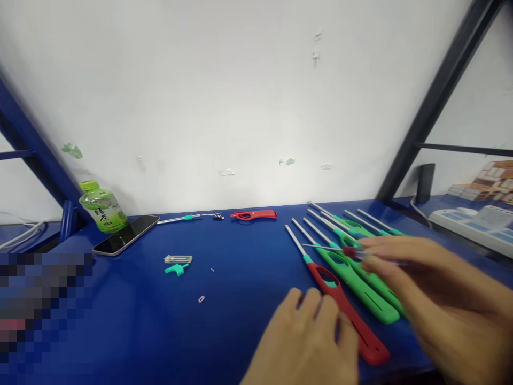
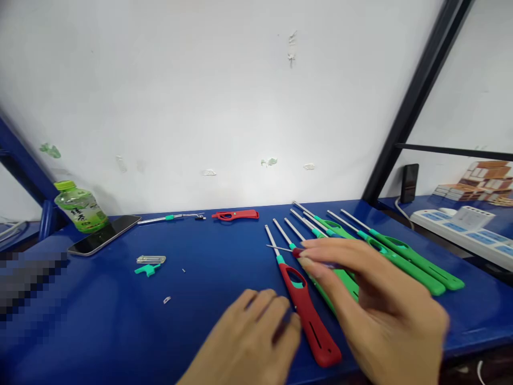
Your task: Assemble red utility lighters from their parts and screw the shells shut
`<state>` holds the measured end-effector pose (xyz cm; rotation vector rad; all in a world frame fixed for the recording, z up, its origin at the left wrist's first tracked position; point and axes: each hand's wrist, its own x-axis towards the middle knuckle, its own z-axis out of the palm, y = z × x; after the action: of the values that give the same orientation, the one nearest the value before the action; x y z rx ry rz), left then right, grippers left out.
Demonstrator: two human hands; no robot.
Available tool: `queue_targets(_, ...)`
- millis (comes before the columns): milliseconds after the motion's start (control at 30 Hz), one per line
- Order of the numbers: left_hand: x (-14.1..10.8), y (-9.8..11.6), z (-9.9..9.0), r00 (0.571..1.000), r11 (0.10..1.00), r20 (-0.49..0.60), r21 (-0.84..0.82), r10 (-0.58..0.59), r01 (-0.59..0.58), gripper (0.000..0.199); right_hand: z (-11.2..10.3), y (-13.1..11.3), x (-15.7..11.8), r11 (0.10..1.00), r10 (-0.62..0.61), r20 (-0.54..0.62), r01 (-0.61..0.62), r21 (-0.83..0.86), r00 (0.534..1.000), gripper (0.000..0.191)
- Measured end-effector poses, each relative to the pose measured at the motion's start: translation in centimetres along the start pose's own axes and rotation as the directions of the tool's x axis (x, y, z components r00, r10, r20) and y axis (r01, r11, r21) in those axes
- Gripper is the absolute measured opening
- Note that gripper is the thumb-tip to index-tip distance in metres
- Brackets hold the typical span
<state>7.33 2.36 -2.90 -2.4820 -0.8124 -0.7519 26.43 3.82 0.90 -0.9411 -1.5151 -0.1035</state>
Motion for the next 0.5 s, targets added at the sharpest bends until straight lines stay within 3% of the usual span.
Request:
queue_targets(100,-2.3,-4.3,-3.2,0.967,0.976,0.132,0.024,-0.218,0.217,0.032,2.0,-0.8,-0.4,0.999,-0.017,0.333,0.003,0.043,0.943,0.008)
queue_targets(167,-4.2,-7.4,-5.0,0.898,0.921,0.208,0.067,-0.388,0.383,0.052,3.7,-0.7,-1.2,0.998,-0.027,0.493,-0.005,0.064,0.870,0.013)
queue_targets(233,-6.1,-10.2,-6.2,0.789,0.821,0.226,0.144,-0.571,0.553,0.045,5.2,-0.4,-2.2,0.999,-0.033,0.650,0.000,0.051,0.760,0.020)
queue_targets(367,-8.8,-13.4,-7.6,0.519,0.533,0.128,0.280,-0.845,0.798,0.048,6.5,-0.5,-3.3,0.997,0.008,0.876,0.058,-0.041,0.482,0.027)
queue_targets(433,-9.5,-14.1,-8.2,0.421,0.421,0.065,0.296,-0.905,0.857,0.052,6.2,-0.7,-2.8,0.990,0.030,0.916,0.113,-0.082,0.400,0.032)
queue_targets(500,-10.0,-14.7,-9.0,0.368,0.360,0.025,0.273,-0.930,0.892,0.054,5.8,-0.9,-1.4,0.979,0.016,0.930,0.183,-0.089,0.368,0.036)
